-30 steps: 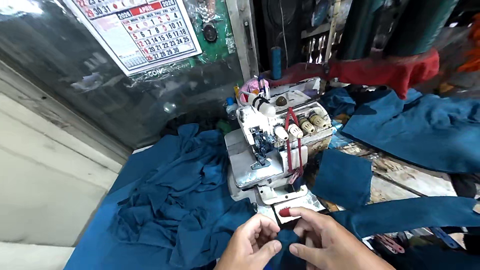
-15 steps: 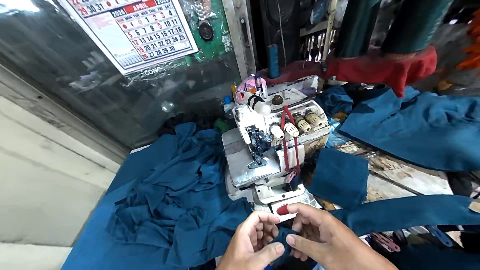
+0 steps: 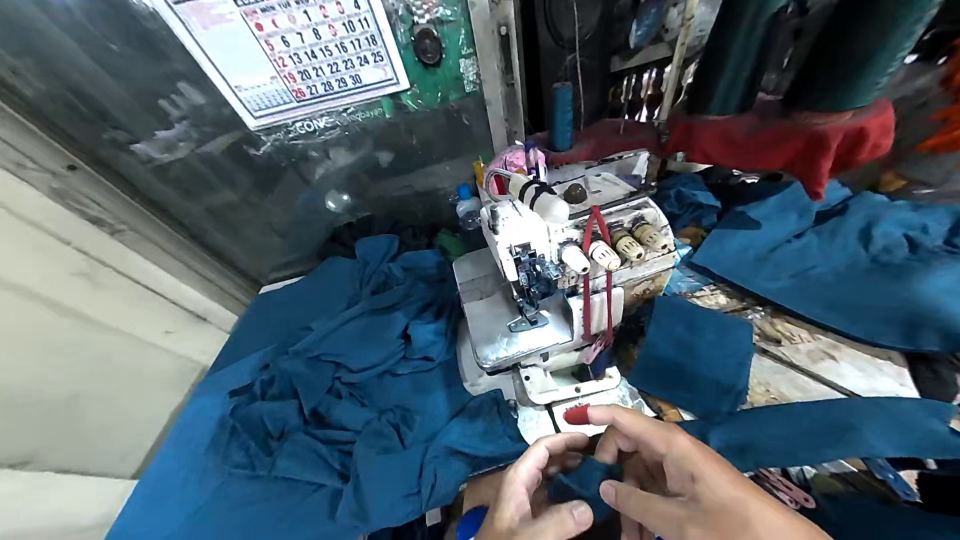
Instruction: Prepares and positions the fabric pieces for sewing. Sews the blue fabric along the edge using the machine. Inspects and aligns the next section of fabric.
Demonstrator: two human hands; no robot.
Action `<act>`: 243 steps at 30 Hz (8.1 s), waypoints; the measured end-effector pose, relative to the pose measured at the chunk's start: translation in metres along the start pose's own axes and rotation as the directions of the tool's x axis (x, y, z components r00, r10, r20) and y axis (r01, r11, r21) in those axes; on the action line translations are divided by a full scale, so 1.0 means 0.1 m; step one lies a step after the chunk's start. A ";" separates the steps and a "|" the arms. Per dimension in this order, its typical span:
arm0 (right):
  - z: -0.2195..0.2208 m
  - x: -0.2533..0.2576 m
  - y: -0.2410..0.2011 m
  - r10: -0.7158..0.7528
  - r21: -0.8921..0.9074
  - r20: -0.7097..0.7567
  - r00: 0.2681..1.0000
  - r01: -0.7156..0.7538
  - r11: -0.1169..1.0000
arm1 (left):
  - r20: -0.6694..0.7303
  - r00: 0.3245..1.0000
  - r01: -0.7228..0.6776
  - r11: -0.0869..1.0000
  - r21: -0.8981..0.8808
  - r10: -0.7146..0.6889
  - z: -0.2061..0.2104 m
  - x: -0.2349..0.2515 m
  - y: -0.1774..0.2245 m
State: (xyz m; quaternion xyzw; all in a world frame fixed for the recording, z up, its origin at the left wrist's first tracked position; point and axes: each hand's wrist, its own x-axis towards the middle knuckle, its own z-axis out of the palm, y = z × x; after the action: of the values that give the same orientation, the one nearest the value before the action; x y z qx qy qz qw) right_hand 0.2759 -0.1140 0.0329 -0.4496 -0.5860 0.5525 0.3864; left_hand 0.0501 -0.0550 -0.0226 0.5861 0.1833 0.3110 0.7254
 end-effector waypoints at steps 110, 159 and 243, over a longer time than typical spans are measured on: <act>-0.02 0.59 0.11 -0.009 0.209 -0.352 0.936 0.087 0.974 | 0.003 0.881 0.052 -0.103 0.993 0.473 -0.31 1.03 0.79; 0.02 0.70 0.33 -0.298 -0.054 -0.599 0.743 0.334 0.941 | -0.429 0.846 -0.033 0.835 0.549 0.315 -0.02 0.41 0.54; -0.09 0.06 0.23 -0.344 0.406 -0.039 0.938 0.329 0.853 | -0.212 0.970 -0.128 0.992 -0.020 0.120 0.23 0.30 0.54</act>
State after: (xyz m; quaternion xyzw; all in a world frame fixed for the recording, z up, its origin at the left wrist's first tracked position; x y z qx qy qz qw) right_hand 0.2851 -0.1058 0.0106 -0.2402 -0.5344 0.5939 0.5514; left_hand 0.0736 -0.0456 0.0384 0.5478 0.2168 0.4191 0.6909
